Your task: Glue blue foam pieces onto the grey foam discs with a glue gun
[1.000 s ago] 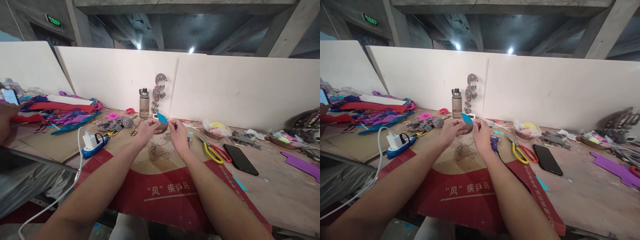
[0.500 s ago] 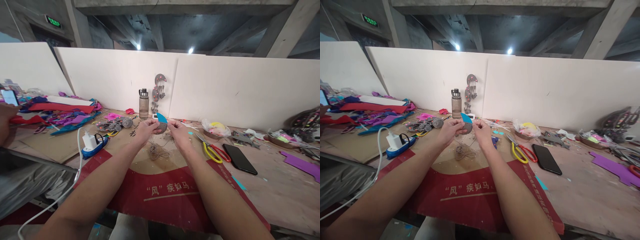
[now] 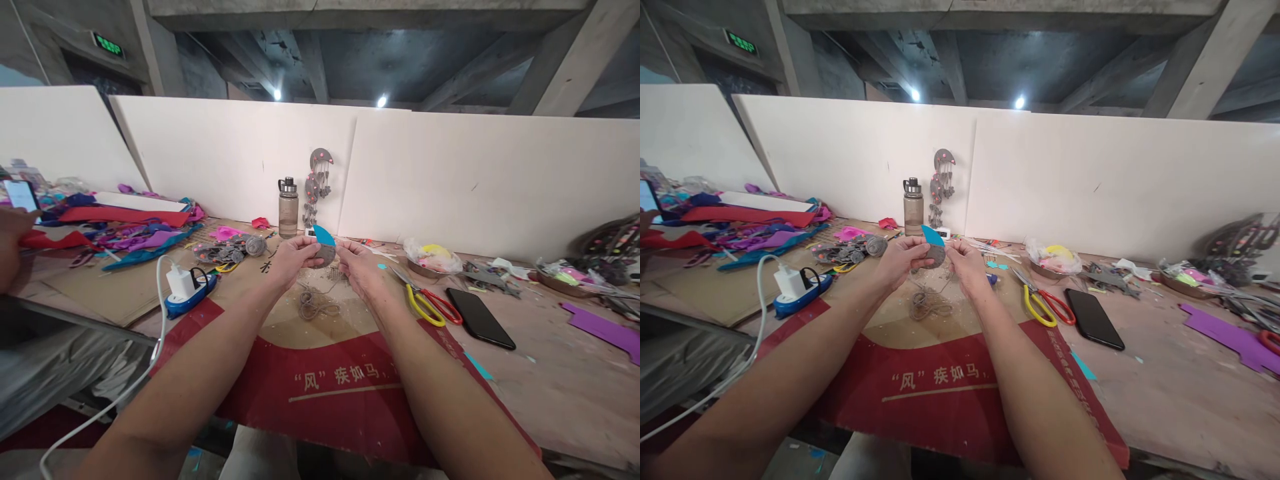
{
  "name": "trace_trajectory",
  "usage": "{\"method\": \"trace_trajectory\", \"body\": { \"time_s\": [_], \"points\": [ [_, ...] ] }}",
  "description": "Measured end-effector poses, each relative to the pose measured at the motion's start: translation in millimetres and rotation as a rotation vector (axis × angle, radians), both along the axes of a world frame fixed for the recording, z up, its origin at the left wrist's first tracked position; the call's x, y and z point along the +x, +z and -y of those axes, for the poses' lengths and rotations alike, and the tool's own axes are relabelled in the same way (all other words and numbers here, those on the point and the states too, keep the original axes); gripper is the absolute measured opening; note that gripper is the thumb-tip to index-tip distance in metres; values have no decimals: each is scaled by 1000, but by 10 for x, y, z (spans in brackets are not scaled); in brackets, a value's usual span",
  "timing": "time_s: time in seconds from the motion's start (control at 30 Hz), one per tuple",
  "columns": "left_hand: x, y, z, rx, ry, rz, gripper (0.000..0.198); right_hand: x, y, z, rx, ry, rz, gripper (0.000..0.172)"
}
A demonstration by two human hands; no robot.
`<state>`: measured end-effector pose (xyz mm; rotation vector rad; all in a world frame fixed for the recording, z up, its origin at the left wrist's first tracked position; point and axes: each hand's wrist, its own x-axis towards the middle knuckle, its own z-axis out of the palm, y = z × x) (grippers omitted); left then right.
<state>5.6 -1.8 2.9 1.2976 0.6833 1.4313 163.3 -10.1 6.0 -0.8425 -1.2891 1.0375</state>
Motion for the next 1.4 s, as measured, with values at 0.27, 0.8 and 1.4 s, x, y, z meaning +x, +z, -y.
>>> {"method": "trace_trajectory", "body": {
  "time_s": [0.27, 0.8, 1.4],
  "points": [
    [-45, 18, -35, -57, -70, 3, 33, -19, 38, 51, -2, 65, -13, 29],
    [-61, 18, -69, -153, -150, 45, 27, -10, 2, 21, -58, 149, -95, 35],
    [-42, 3, -67, -169, -102, 52, 29, 19, -6, 25, -97, 134, -84, 37]
  ]
}}
